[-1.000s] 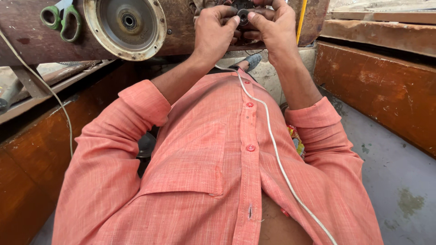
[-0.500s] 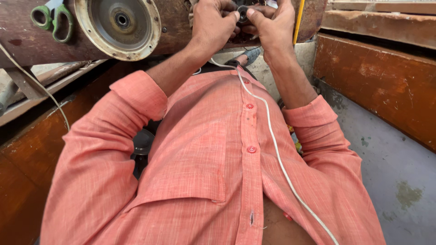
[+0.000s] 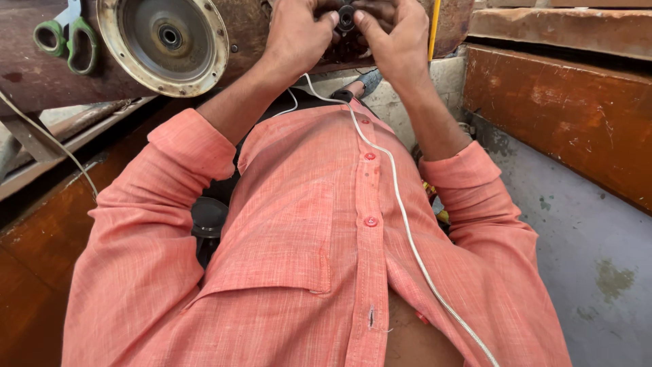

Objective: The person holds a motor rotor and repeatedly rubs its central bearing area with fingers. The person rotates the rotor to access different sides and continues rubbing the same central region throughout the clip.

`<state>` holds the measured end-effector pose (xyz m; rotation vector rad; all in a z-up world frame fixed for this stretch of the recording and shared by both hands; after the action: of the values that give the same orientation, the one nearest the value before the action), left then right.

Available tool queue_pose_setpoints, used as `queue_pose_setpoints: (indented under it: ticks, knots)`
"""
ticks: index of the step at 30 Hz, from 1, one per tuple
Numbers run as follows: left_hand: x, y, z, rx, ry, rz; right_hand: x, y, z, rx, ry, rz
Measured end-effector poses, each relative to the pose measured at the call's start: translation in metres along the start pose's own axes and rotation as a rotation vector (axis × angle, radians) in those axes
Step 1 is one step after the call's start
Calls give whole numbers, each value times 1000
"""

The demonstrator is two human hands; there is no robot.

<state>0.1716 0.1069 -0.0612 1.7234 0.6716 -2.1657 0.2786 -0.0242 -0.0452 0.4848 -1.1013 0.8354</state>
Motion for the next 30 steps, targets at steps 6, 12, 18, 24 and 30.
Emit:
queue_pose_setpoints:
  ticks: [6,12,18,24,30]
  knots:
    - [4,-4,-10,70,90,-389,-3,10,-18,160,84,23]
    - [11,-8,4,2,51,-253,4,11,-20,159,145,104]
    - [10,-8,9,-44,56,-181,14,14,-19,188,84,214]
    - [19,-2,9,-1,38,-189,16,14,-16,247,31,302]
    - [19,-4,10,-40,96,-241,11,16,-15,255,20,286]
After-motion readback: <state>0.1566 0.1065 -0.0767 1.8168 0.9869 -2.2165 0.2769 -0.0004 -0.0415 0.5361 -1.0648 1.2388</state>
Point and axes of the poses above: each hand's wrist, its own z-axis away from the middle knuckle, its own y-axis out of the palm, x = y × z, the point moved 10 cm from there along -z, towards the middle knuckle, and after that the axes turned 10 degrees about y, right-handed, at the moved point
